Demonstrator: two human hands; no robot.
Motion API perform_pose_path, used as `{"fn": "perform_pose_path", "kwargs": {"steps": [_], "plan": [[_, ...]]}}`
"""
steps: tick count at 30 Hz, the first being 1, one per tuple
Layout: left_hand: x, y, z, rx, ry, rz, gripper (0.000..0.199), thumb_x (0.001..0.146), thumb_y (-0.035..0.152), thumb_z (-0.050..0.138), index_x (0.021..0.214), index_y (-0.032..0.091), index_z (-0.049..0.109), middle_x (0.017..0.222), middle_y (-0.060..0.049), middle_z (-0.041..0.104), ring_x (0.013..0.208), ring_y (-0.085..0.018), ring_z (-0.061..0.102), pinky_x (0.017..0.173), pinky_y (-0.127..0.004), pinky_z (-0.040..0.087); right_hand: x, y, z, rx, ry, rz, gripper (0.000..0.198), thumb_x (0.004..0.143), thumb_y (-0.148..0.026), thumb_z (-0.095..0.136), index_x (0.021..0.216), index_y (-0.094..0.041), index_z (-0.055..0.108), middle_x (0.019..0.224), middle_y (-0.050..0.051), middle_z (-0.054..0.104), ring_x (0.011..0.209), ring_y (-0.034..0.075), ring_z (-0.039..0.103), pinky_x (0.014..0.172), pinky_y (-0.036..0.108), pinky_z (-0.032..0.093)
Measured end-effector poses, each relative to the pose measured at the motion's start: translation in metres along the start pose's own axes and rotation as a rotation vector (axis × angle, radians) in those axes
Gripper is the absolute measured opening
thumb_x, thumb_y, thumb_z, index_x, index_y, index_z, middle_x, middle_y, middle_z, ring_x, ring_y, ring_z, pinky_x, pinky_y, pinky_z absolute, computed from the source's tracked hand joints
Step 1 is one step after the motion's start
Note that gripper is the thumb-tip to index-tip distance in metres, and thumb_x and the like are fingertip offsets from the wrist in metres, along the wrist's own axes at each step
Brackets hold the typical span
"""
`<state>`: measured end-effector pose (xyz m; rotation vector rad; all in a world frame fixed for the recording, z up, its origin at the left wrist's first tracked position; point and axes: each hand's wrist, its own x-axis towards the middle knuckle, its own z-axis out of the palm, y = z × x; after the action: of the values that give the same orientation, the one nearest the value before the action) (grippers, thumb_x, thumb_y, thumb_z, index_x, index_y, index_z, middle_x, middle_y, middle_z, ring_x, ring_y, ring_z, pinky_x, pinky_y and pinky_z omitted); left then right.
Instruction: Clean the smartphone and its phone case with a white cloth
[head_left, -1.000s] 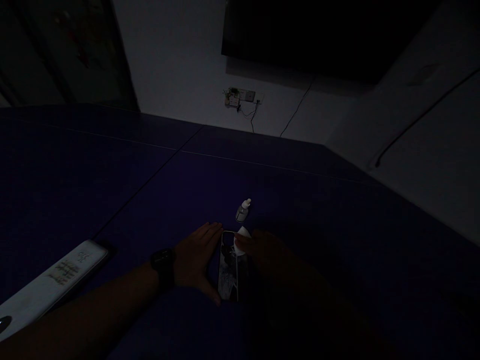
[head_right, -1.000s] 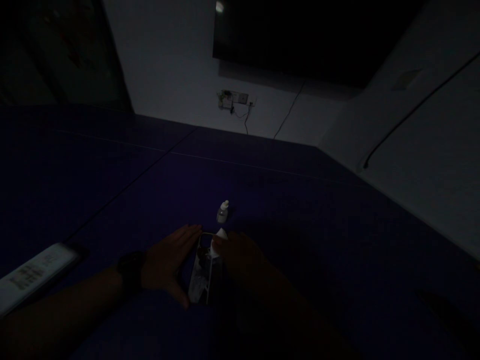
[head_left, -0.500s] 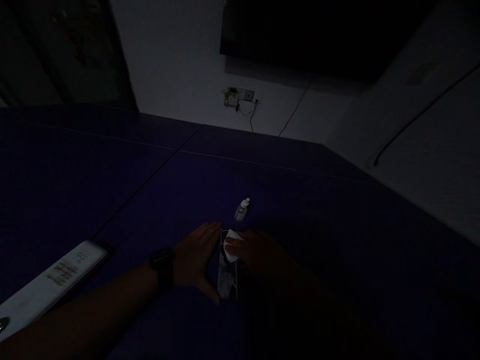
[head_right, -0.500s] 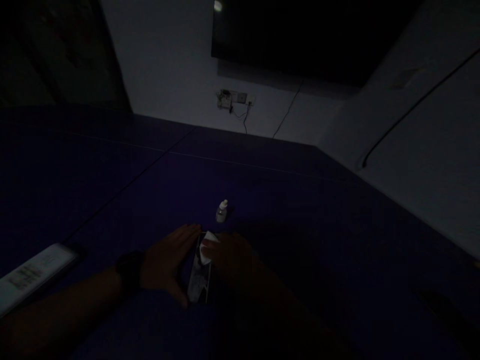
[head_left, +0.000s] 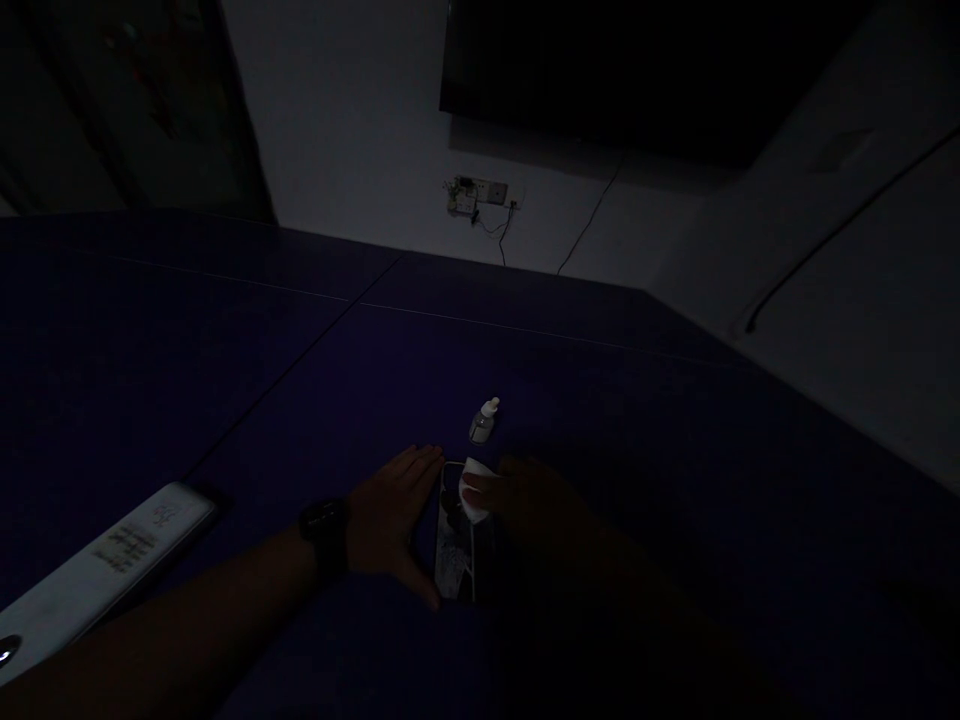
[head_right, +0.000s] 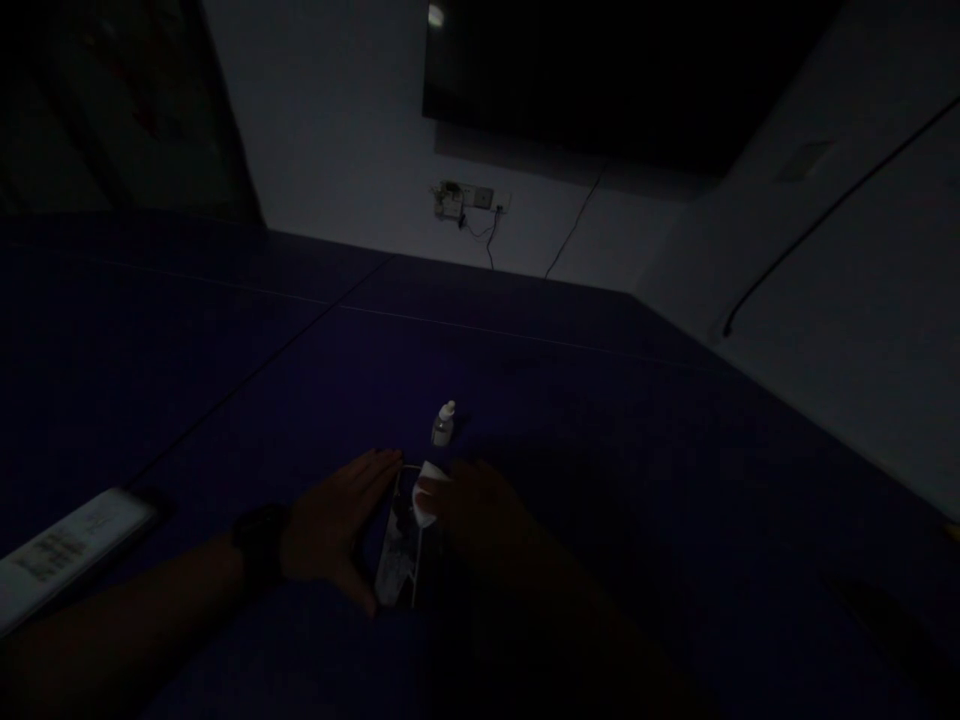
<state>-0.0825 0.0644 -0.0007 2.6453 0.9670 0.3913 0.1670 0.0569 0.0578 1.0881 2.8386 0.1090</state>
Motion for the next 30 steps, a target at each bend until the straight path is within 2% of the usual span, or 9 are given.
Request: {"fn": "perform_pose_path", "kwargs": {"steps": [5,9,11,15,17,23,30], "plan": [[0.0,0.0,0.0,-0.023,-0.003,-0.001,0.145,0.052,0.097,0.061,0.158,0.008,0.018,0.162,-0.03,0.022,0.148,-0.048,0.027,0.12,-0.062,0.022,-0.005,0.007,-0.009,0.013,-0.052,0.127,0.038,0.098,-0.013,0.049,0.128,-0.027,0.067,0.121,0.007,0.073,0.101,0.025,0.066,0.081,0.035,0.048],[0.0,-0.002,0.002,-0.045,0.03,0.013,0.143,0.053,0.097,0.061,0.158,0.009,0.019,0.163,-0.029,0.021,0.148,-0.048,0.028,0.121,-0.062,0.021,0.007,0.004,-0.002,0.021,-0.022,0.167,0.049,0.094,-0.005,0.044,0.137,-0.024,0.06,0.142,0.006,0.062,0.109,0.025,0.063,0.086,0.035,0.048],[-0.001,-0.003,0.003,-0.057,0.04,0.023,0.143,0.053,0.097,0.062,0.158,0.01,0.019,0.163,-0.028,0.021,0.148,-0.048,0.028,0.121,-0.062,0.02,0.008,0.003,0.001,0.029,-0.034,0.16,0.05,0.094,-0.005,0.044,0.139,-0.023,0.058,0.144,0.007,0.06,0.11,0.025,0.063,0.086,0.035,0.049],[-0.002,-0.005,0.006,-0.057,0.042,0.02,0.143,0.052,0.097,0.062,0.158,0.01,0.02,0.163,-0.028,0.021,0.148,-0.048,0.028,0.121,-0.062,0.02,0.002,0.003,0.0,0.082,-0.039,0.116,0.038,0.097,-0.014,0.05,0.131,-0.025,0.064,0.124,0.008,0.072,0.101,0.025,0.066,0.08,0.033,0.049],[-0.001,-0.005,0.006,-0.05,0.04,0.021,0.143,0.053,0.097,0.062,0.158,0.009,0.02,0.163,-0.029,0.021,0.148,-0.048,0.028,0.121,-0.062,0.02,-0.001,0.003,0.0,0.087,-0.023,0.105,0.034,0.098,-0.016,0.051,0.127,-0.026,0.067,0.121,0.007,0.073,0.101,0.025,0.067,0.079,0.033,0.049],[0.0,-0.001,0.0,-0.035,0.004,0.01,0.145,0.053,0.098,0.06,0.157,0.006,0.02,0.162,-0.031,0.021,0.147,-0.049,0.027,0.12,-0.063,0.022,0.008,0.002,0.007,0.036,-0.007,0.155,0.05,0.094,-0.006,0.045,0.141,-0.018,0.056,0.146,0.01,0.057,0.108,0.029,0.063,0.086,0.042,0.052],[0.001,0.0,0.0,-0.05,0.015,-0.011,0.146,0.05,0.098,0.062,0.157,0.007,0.021,0.162,-0.03,0.022,0.148,-0.049,0.027,0.12,-0.063,0.021,0.025,-0.001,0.012,0.077,0.022,0.131,0.049,0.096,-0.005,0.042,0.142,-0.017,0.055,0.149,0.008,0.055,0.108,0.025,0.062,0.091,0.035,0.048]]}}
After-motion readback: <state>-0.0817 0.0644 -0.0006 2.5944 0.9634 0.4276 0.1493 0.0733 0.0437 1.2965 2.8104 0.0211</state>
